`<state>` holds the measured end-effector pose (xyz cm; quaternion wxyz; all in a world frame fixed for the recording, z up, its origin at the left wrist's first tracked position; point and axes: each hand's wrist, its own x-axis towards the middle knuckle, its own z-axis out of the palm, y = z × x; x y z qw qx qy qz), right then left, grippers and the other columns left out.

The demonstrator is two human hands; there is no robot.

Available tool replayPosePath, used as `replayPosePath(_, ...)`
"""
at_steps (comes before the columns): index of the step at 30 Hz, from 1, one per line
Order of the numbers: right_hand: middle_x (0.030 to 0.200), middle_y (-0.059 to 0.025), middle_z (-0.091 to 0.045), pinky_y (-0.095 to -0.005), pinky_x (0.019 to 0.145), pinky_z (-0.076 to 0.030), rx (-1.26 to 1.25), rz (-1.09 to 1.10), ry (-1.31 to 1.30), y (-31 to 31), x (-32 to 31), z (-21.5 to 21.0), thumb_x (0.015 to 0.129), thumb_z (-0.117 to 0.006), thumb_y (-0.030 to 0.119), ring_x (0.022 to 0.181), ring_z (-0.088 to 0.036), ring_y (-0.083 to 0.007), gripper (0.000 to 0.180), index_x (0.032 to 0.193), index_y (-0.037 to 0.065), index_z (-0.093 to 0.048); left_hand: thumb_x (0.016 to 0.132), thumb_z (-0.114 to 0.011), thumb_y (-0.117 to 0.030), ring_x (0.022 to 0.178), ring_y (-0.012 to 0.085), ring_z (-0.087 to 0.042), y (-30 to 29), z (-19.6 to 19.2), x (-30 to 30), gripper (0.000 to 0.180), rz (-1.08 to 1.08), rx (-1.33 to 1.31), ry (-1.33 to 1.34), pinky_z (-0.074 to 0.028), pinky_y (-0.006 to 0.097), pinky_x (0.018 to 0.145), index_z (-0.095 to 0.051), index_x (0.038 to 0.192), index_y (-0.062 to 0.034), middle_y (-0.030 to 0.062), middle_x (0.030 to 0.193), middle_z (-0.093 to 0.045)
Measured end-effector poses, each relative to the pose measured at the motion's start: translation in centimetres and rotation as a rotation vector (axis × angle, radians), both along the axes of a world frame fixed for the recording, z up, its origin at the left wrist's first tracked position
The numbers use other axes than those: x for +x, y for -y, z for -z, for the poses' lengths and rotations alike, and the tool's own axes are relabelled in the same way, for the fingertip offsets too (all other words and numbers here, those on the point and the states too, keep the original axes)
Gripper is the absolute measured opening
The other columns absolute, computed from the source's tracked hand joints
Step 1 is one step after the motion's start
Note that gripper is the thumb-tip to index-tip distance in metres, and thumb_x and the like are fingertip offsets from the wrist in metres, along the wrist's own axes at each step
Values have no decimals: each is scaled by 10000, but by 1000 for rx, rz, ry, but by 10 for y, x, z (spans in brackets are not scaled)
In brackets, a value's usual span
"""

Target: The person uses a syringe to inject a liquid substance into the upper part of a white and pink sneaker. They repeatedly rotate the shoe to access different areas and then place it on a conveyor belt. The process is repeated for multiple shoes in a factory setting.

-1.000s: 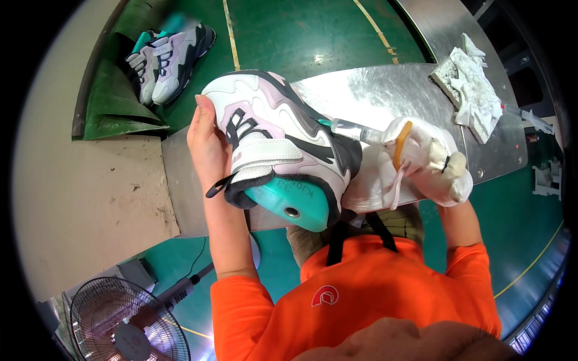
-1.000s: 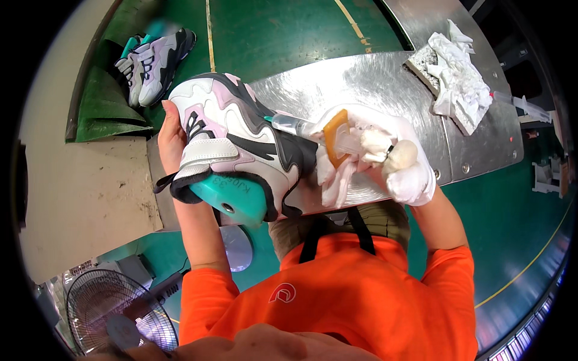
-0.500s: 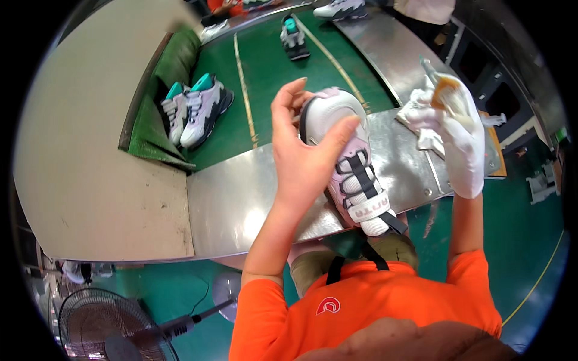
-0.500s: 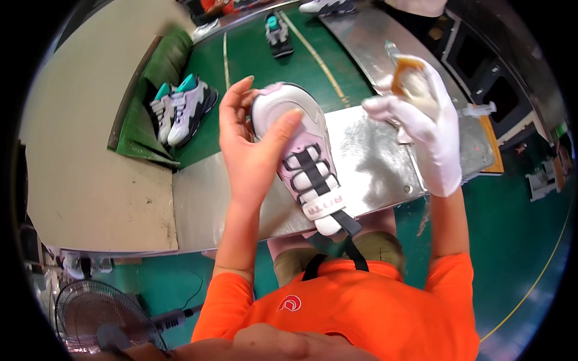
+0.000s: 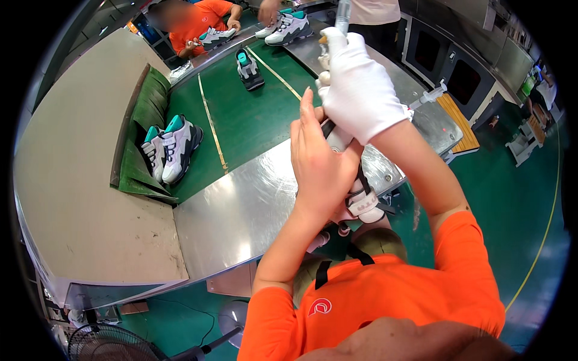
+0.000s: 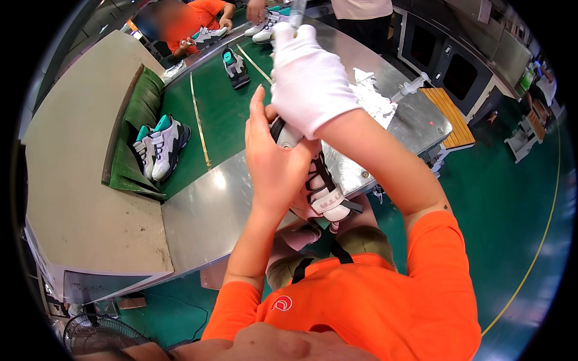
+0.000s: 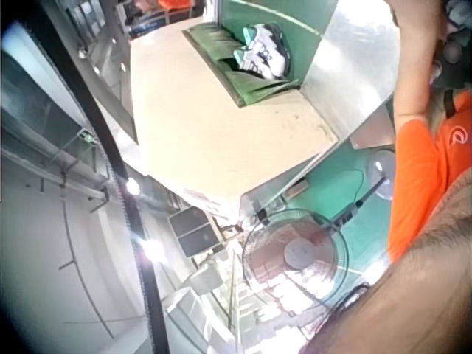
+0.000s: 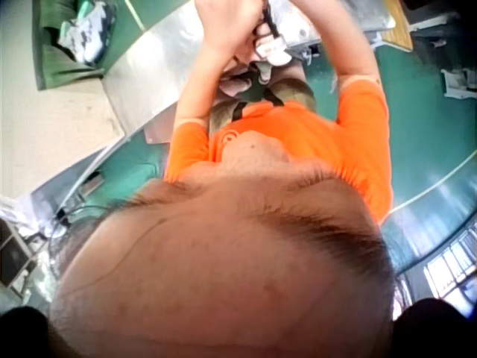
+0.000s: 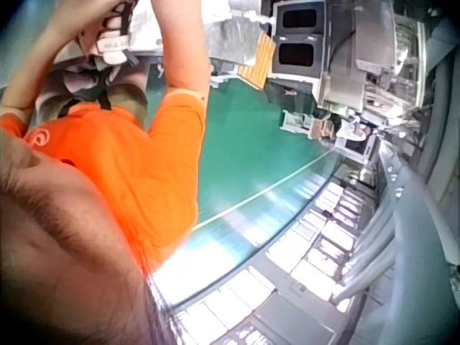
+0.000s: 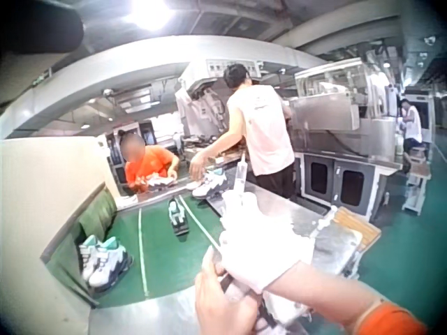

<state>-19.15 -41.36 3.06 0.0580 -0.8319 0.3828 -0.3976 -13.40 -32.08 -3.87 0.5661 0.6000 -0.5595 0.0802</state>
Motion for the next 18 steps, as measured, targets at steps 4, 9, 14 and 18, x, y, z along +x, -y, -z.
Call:
replayPosePath(4, 1155, -197, -552, -453, 773, -535, -71, 16, 61, 20, -13, 5, 824, -656, 104, 917, -654, -383, 545, 1319, 78, -431, 693, -817, -136, 1013, 293, -574, 3, -3, 2, 854, 71, 49, 0, -456, 385, 917, -394, 1406, 70, 142, 1056, -637)
replayPosePath(9, 1095, -140, -606, -298, 820, -548, 345, -335, 529, 37, -37, 23, 761, -791, 138, 953, -660, -158, 634, 1287, 37, -452, 724, -825, -184, 1028, 263, -629, 4, -8, 34, 587, 149, 54, 59, -495, 365, 904, -615, 1235, 14, 134, 1109, -647)
replayPosePath(14, 1042, -66, -570, -256, 697, -551, 520, -347, 641, 36, -65, 60, 710, -808, -11, 919, -630, -124, 709, 1309, 77, -440, 737, -847, -198, 954, 173, -664, 3, -20, 64, 555, 304, 240, -245, -534, 304, 845, -629, 1207, 1, 96, 1080, -680)
replayPosePath(18, 1090, -63, -556, -242, 689, -549, 738, -426, 667, 27, -76, 81, 714, -776, -60, 957, -612, -115, 703, 1312, 73, -431, 741, -846, -149, 961, 151, -655, 5, -23, 71, 529, 394, 297, -414, -538, 291, 846, -623, 1200, -8, 90, 1066, -680)
